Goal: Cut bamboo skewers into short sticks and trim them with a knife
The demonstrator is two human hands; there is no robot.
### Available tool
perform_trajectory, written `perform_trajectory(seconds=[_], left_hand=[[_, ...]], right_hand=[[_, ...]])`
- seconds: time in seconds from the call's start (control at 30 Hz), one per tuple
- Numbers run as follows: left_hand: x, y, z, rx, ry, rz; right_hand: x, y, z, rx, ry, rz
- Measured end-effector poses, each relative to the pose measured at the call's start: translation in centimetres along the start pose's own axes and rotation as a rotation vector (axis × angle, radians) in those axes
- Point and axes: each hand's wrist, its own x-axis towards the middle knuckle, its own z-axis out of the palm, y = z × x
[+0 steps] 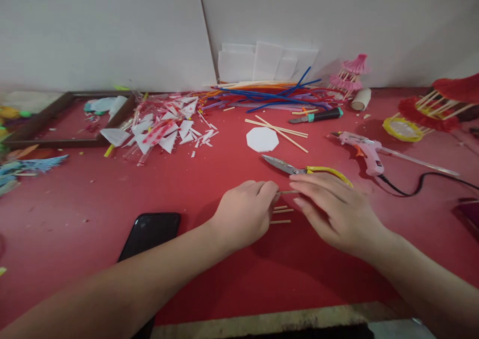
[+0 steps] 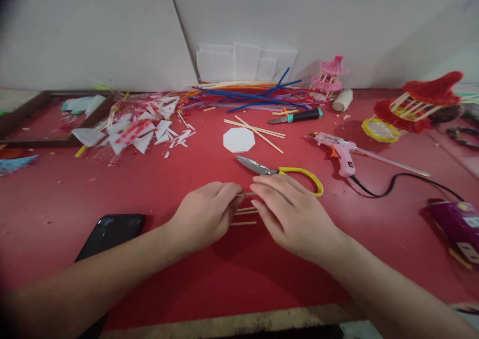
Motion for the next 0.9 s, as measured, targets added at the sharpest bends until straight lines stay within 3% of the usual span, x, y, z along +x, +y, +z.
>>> perform_trajectory(seconds=[0.17,0.43,0.67,0.9], left_hand=[[0.1,0.1,0.2,0.030,-0.015,0.065],[0.4,-0.2,0.3,-0.118,-0.046,0.077],[0.3,0.0,0.2,-0.053,-0.029,0.095],[0.0,0.5,0.3,0.024,0.006,0.123]], right_hand=[[-0.5,0.0,1.7,-0.080,-0.148,-0.019],[-0.1,0.2,1.9,-0.046,-0.125,-0.020],[0.2,-0.5,1.4,-0.185,-0.168,-0.022],[0.4,-0.5,1.4,-0.075,-0.222,0.038]])
